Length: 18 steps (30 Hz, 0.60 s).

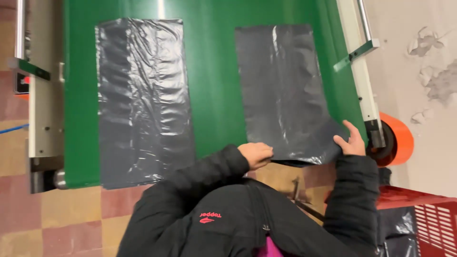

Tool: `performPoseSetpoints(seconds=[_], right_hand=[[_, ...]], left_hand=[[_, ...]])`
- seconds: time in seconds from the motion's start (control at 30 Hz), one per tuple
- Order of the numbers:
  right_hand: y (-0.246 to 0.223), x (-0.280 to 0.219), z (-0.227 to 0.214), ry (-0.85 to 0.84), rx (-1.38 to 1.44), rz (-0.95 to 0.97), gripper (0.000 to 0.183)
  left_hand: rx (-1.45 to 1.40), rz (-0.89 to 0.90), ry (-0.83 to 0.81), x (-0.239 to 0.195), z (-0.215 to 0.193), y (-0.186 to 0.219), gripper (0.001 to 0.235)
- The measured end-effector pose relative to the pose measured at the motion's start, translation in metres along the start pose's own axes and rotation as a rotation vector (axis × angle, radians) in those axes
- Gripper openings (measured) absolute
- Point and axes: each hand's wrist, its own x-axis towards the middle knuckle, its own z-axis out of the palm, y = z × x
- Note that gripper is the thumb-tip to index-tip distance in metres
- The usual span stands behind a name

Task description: Folding black plastic bags produced by a machine and placing them into a basket.

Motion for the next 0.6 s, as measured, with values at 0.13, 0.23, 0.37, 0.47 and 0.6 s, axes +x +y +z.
performPoseSetpoints(seconds=[0.13,0.23,0.37,0.47,0.6], right_hand=[[-0.031,-0.015,-0.034,-0.389,0.538,0.165,0.046],[-0.165,-0.026,-0.015,-0.318,0.661,0.279,0.074],[-0.105,0.128,0.029,-0.61,0.752,0.375,0.108],[-0.094,0.214,0.08,-0.742,0.792,0.441,0.115],[-0.071,0.273,0.134,-0.533,0.44,0.522,0.1]], left_hand=[[-0.837,-0.635,-0.291,0.038,-0.139,0.045,0.023],[-0.893,-0.567,-0.058,0.044,-0.155,0.003,0.021],[-0.893,-0.643,0.178,0.055,-0.1,-0.135,0.028],[-1.236,-0.899,0.612,0.069,-0.077,-0.218,0.044],[-0.623,-0.894,0.578,0.055,-0.036,-0.289,0.046]])
